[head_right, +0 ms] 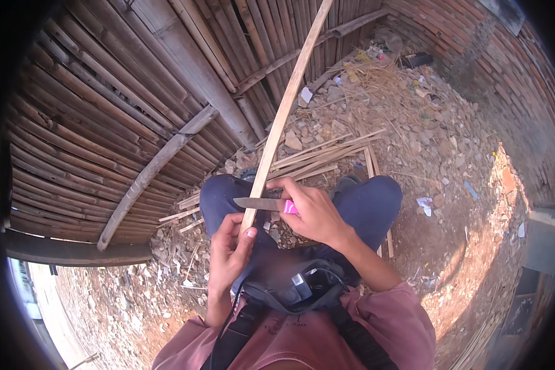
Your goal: The person uses a small knife to whittle and shape the ends of thin bamboo sticks, removing thin shavings to taper the wood while holding the sticks by hand.
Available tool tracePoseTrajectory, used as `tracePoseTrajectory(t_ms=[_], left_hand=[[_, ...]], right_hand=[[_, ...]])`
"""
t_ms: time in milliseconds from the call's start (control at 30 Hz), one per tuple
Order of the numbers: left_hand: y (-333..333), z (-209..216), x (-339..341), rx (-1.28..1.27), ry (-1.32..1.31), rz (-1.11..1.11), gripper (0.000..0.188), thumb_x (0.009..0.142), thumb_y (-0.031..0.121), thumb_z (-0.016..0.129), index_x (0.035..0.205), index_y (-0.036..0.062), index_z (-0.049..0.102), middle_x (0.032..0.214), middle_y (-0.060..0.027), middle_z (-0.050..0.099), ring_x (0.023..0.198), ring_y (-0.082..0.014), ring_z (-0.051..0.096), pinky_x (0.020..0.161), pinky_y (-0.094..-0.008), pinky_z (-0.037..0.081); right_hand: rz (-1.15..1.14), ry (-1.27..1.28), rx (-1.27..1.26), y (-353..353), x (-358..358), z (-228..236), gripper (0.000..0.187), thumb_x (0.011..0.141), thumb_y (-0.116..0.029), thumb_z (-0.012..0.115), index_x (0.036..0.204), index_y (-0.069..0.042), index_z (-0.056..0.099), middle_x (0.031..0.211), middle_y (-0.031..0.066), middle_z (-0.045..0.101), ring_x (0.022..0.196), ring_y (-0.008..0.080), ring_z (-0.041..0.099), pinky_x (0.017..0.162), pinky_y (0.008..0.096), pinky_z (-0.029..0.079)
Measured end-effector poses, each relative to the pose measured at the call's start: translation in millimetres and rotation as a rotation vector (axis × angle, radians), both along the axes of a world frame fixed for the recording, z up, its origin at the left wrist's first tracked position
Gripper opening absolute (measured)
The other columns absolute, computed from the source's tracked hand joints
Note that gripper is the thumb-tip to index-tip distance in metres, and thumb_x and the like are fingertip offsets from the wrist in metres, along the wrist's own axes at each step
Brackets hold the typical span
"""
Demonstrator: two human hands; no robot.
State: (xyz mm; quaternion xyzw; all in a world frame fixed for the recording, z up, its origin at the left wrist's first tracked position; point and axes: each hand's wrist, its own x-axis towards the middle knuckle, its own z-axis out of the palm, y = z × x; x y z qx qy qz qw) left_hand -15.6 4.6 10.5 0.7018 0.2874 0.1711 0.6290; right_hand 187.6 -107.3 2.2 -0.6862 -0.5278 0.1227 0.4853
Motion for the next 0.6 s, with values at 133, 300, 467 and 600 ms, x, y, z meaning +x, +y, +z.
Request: tracePoseTrajectory(t_ms=[133, 300, 467, 600], left_hand=[[-3, 8, 7, 0.145, 0.004, 0.011, 0.025, 0.103, 0.011, 0.072, 0.122, -0.0015, 0.063, 0.095, -0.0103, 0.079, 0.085, -0.0085, 0.068, 0.073, -0.0262, 0.053], [-5, 14, 13, 0.205, 0.018, 0.021, 0.027, 0.1, 0.01, 0.076, 0.121, -0.0012, 0.063, 0.095, -0.0122, 0.079, 0.088, -0.01, 0.07, 0.076, -0.0281, 0.055], [-5, 4, 13, 0.236, -0.069, -0.044, 0.025, 0.099, 0.004, 0.075, 0.122, -0.0015, 0.064, 0.092, -0.0053, 0.075, 0.083, -0.0085, 0.067, 0.074, -0.026, 0.054], [-1, 5, 16, 0.279, -0.033, -0.129, 0.026, 0.1, 0.003, 0.074, 0.123, -0.0008, 0.063, 0.084, -0.0022, 0.069, 0.073, -0.0097, 0.066, 0.067, -0.0262, 0.054]], right_hand=[[0.003, -0.17, 0.0, 2, 4, -17, 0.011, 0.087, -0.007, 0.066, 0.097, -0.004, 0.069, 0.083, 0.0133, 0.068, 0.072, 0.0403, 0.069, 0.063, 0.0503, 0.053], [-0.056, -0.261, 0.007, 8, -2, -26, 0.009, 0.08, -0.006, 0.067, 0.089, -0.004, 0.07, 0.079, 0.0129, 0.068, 0.068, 0.0394, 0.068, 0.06, 0.0513, 0.053], [-0.059, -0.295, 0.041, 14, -8, -22, 0.009, 0.077, -0.01, 0.068, 0.084, -0.005, 0.07, 0.075, 0.0135, 0.068, 0.063, 0.0377, 0.068, 0.058, 0.0508, 0.053], [-0.062, -0.323, 0.027, 17, -8, -24, 0.01, 0.076, -0.013, 0.068, 0.08, -0.004, 0.07, 0.071, 0.0146, 0.068, 0.061, 0.0376, 0.068, 0.057, 0.05, 0.053]])
